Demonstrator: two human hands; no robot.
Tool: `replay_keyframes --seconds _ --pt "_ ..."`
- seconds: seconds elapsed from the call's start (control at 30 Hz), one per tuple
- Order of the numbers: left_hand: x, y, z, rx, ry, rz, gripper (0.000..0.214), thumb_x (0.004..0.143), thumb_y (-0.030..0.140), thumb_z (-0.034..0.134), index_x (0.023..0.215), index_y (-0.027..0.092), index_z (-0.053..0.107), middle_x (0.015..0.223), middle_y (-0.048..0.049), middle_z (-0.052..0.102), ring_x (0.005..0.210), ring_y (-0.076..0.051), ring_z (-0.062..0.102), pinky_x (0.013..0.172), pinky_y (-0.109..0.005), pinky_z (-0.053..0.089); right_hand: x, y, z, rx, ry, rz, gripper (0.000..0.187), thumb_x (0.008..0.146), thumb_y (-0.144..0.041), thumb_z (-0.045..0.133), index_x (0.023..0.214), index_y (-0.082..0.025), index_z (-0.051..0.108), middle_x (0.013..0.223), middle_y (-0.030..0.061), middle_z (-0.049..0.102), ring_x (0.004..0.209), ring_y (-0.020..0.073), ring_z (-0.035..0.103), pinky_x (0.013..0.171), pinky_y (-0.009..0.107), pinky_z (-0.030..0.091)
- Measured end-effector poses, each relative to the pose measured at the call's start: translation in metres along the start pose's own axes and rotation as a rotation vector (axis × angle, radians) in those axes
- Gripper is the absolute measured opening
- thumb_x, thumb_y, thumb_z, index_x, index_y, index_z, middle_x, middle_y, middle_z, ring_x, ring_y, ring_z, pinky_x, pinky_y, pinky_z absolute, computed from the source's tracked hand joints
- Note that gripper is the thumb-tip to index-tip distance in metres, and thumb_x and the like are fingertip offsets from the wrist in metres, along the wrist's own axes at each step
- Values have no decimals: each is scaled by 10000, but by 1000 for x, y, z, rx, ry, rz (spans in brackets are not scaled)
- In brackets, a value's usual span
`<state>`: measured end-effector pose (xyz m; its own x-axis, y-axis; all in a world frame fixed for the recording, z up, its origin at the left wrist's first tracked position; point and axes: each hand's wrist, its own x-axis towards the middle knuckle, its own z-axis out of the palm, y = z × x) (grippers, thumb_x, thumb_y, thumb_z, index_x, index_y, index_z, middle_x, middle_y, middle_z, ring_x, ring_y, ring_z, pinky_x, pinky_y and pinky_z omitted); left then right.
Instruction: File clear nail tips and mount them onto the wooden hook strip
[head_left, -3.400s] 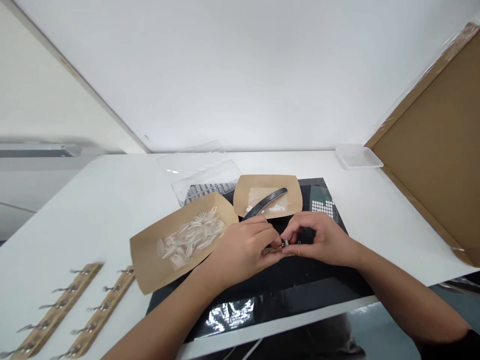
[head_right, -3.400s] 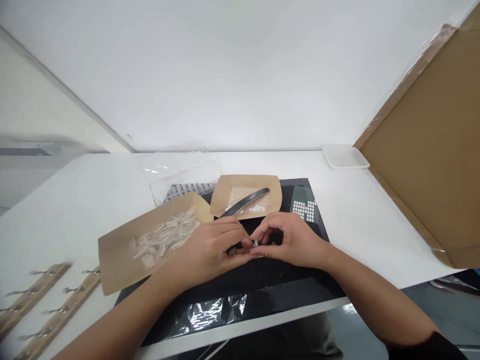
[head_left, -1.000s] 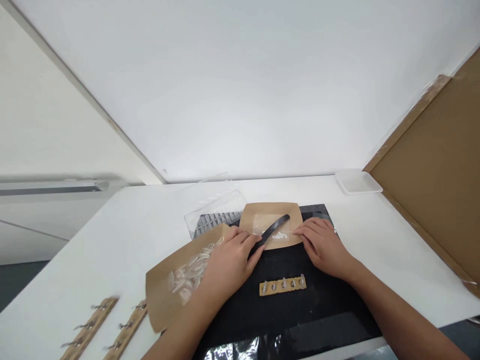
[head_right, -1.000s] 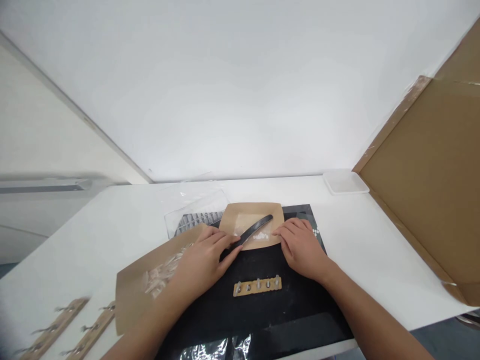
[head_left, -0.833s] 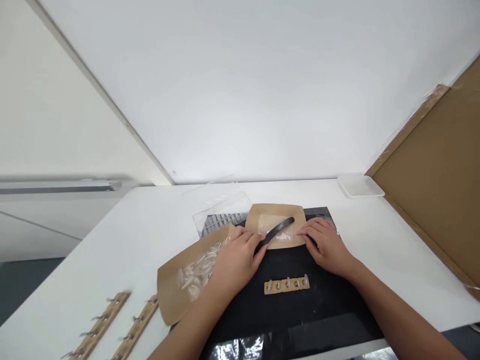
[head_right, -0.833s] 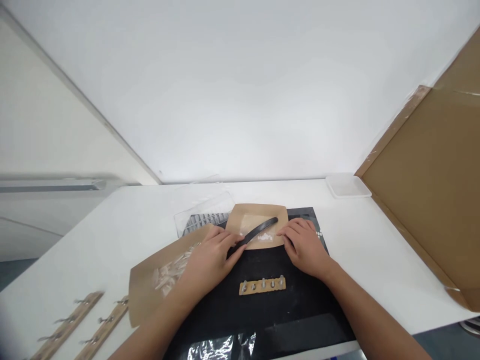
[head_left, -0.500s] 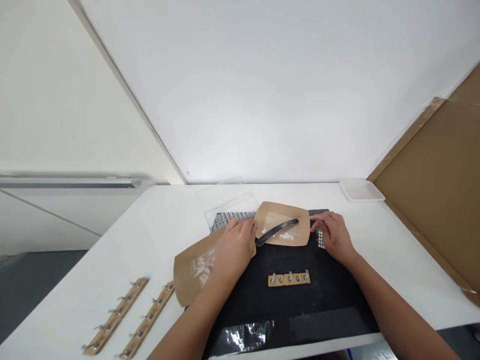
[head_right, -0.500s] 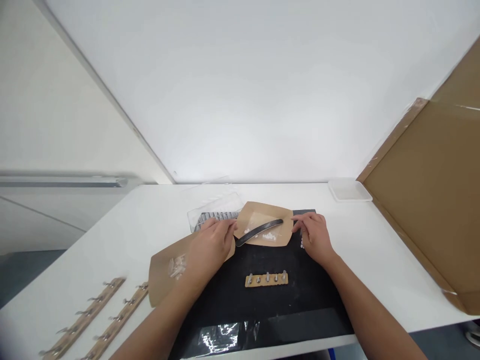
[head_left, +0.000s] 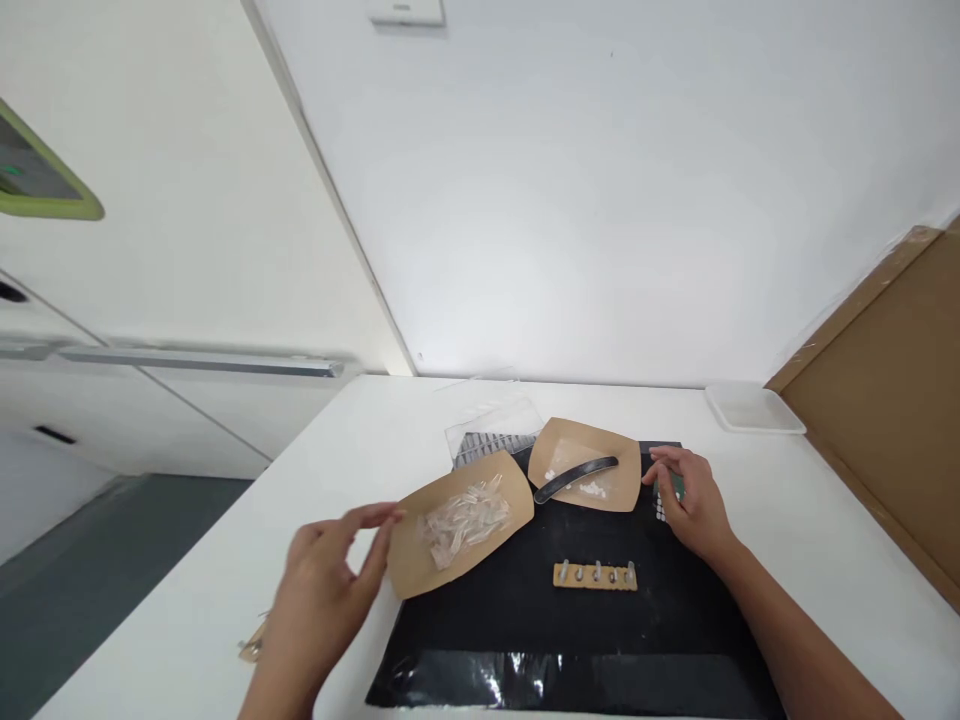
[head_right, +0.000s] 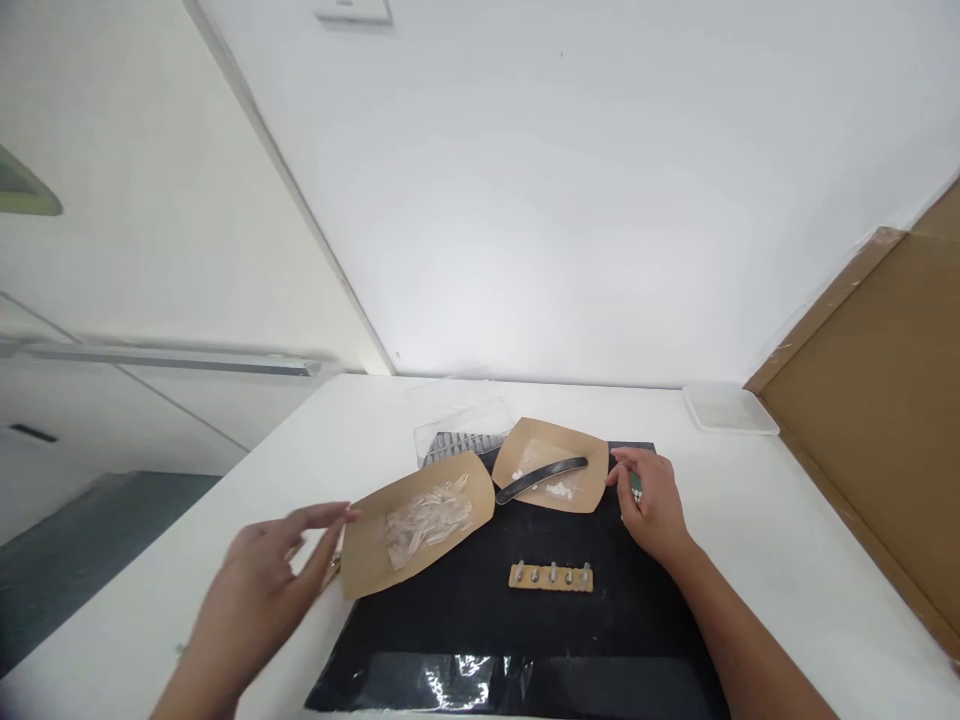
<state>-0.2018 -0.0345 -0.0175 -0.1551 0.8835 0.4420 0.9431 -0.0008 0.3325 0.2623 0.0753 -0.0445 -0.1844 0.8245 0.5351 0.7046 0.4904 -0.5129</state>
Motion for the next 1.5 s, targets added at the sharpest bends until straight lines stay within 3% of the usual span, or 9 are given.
replay_keyframes --seconds 0.13,0.37,0.53,0.67,0.77,0.93,1.1,1.33,1.5 --pt "-18 8 7 -38 -139 67 359 1040 493 508 1083 250 770 1099 -89 794 1005 -330 624 883 -459 530 -2 3 4 3 -28 -9 240 1072 -316 497 1288 -238 566 917 35 785 1095 310 722 1054 539 435" --pt "-18 10 10 39 -131 26 397 1034 492 477 1103 225 762 1089 -133 695 1029 -358 561 971 -537 473 0 9 4 23 2 2 255 1059 -336 513 1283 -224 564 935 50 765 1026 298 720 1057 555 457" --pt "-19 15 20 42 -129 -13 429 1013 528 491 1175 222 744 1167 -146 612 1083 -380 519 975 -553 466 5 18 2 -56 139 75 309 1032 -443 535 1220 -211 615 1082 116 753 1127 341 673 1030 553 489" --pt "-14 21 21 -53 -89 20 383 1024 513 502 1179 245 727 1200 -126 613 1090 -345 556 975 -516 467 11 35 -14 -98 88 206 419 1039 -589 524 846 -245 667 713 53 716 725 274 686 750 413 508" --pt "-4 17 17 -106 -22 78 344 1036 484 500 1094 231 726 1142 -109 660 987 -293 621 966 -498 461 12 47 -25 -108 57 260 488 1062 -603 468 792 -252 672 599 23 675 593 243 654 627 360 444" --pt "32 15 9 -112 -1 104 335 1047 470 484 1054 220 708 1011 -101 761 959 -300 629 903 -458 511 14 51 -27 -102 83 285 438 1110 -437 321 1216 -225 688 727 32 747 724 259 711 775 396 502" --pt "94 39 18 -23 -239 161 420 1084 391 352 1180 193 710 1168 -131 786 1199 -324 633 958 -449 562 12 49 -22 -32 220 302 440 1028 -295 428 1445 -170 490 1021 99 787 826 266 708 818 424 541" --pt "171 78 65 122 -675 330 291 1037 328 614 1290 234 724 1328 -103 733 1176 -290 699 995 -431 589 12 54 -19 47 292 298 520 961 -293 530 1454 -167 424 1013 98 752 998 295 701 939 481 551" --pt "198 95 95 252 -829 377 380 1035 377 677 1355 177 637 1370 -122 653 1160 -262 687 976 -482 614 12 56 -20 13 322 339 518 975 -289 525 1459 -155 398 1021 96 748 943 276 701 921 471 545"
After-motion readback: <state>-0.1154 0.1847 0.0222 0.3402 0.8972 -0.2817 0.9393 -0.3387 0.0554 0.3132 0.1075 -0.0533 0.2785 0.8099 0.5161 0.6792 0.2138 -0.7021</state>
